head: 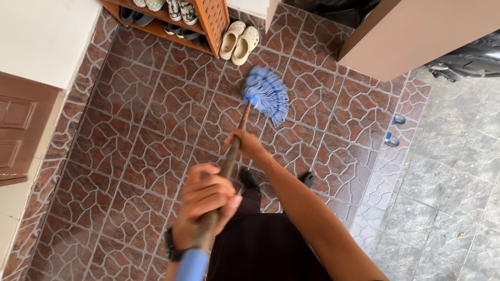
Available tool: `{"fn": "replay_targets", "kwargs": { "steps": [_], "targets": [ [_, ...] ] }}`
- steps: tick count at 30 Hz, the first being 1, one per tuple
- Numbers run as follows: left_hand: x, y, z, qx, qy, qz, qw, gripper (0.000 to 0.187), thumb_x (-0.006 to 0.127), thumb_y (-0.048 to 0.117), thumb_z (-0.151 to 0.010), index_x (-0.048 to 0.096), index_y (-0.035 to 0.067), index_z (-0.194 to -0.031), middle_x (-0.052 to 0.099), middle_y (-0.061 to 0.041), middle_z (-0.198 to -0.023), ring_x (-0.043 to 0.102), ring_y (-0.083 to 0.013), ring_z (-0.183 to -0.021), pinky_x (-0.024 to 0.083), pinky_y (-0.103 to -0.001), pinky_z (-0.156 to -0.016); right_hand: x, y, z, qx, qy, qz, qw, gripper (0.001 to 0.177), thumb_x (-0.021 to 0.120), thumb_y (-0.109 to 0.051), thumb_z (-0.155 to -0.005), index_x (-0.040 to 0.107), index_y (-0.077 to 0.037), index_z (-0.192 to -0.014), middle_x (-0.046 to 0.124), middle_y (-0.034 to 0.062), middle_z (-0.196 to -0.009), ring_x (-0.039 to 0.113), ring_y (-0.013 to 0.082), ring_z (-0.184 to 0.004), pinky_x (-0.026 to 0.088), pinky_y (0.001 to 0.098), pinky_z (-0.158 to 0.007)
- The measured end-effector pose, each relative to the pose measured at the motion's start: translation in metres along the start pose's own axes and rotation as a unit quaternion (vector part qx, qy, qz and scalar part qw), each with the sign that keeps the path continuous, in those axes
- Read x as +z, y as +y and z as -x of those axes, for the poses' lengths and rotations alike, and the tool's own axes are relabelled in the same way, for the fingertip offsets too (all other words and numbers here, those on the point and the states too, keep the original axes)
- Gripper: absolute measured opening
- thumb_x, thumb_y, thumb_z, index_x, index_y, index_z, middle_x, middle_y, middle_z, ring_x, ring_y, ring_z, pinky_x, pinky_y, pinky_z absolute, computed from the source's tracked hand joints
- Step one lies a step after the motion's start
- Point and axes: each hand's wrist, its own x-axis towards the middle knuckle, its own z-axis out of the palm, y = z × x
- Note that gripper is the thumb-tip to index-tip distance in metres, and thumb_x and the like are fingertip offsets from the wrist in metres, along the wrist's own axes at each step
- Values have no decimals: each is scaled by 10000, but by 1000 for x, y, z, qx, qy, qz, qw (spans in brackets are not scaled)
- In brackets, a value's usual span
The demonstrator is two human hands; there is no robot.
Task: The person mops a tiled floor using a mop with a blue head, moving across the room and around a shoe rack and furniture.
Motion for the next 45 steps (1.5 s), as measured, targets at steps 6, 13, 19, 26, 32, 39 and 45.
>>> {"fn": "replay_targets", "kwargs": {
  "steps": [6, 13, 19, 26, 32, 39, 45],
  "targets": [
    [25, 21, -7, 15, 54, -52, 997, 291, 683, 145, -929, 569, 135, -661, 655, 40, -682, 696, -119, -738, 421, -398, -997, -54, -5, 56, -70, -2, -43, 997, 147, 676, -210, -887, 605, -130, -987, 770, 60, -888, 747, 326, -877, 538, 442, -701],
    [112, 23, -25, -13, 59, -8, 998, 239, 674, 186, -962, 601, 108, -748, 673, -11, -760, 690, -159, -769, 468, -425, -993, -139, 65, 76, 60, -65, 92, 992, 135, 710, -259, -947, 642, -194, -1043, 747, 61, -860, 761, 291, -852, 534, 442, -710],
    [206, 4, -41, 31, 32, 89, 995, 213, 669, 206, -1003, 603, 98, -832, 640, -23, -802, 647, -213, -803, 501, -408, -968, -206, 158, 84, 154, -55, 184, 969, 248, 641, -174, -924, 629, -288, -1144, 752, 60, -984, 749, 289, -918, 567, 461, -717],
    [292, -15, -52, 36, -54, 126, 990, 287, 678, 282, -1018, 582, 113, -808, 642, 2, -792, 672, -189, -818, 488, -359, -902, -267, 263, 116, 217, 50, 192, 956, 305, 732, -227, -886, 612, -289, -1159, 726, 95, -1094, 692, 367, -1054, 525, 520, -825],
    [335, -23, -39, 14, -100, 193, 976, 252, 643, 316, -1046, 632, 136, -871, 692, 25, -850, 680, -155, -851, 463, -380, -991, -274, 295, 170, 253, 158, 129, 946, 284, 697, -142, -850, 617, -244, -1103, 732, 120, -1084, 686, 397, -1054, 532, 532, -780],
    [284, -29, -28, -40, -178, 192, 964, 197, 657, 257, -1025, 683, 109, -898, 698, 1, -814, 674, -154, -831, 428, -414, -1014, -224, 279, 185, 243, 187, 108, 946, 254, 723, -169, -872, 603, -193, -1094, 726, 175, -1000, 674, 458, -984, 511, 553, -768],
    [218, -31, -47, -30, -171, 152, 973, 214, 683, 202, -1016, 665, 111, -823, 725, 16, -836, 719, -142, -907, 415, -429, -1067, -189, 256, 132, 124, 192, 63, 972, 187, 698, -135, -865, 627, -171, -1034, 759, 111, -948, 718, 390, -970, 544, 483, -776]
  ]
}}
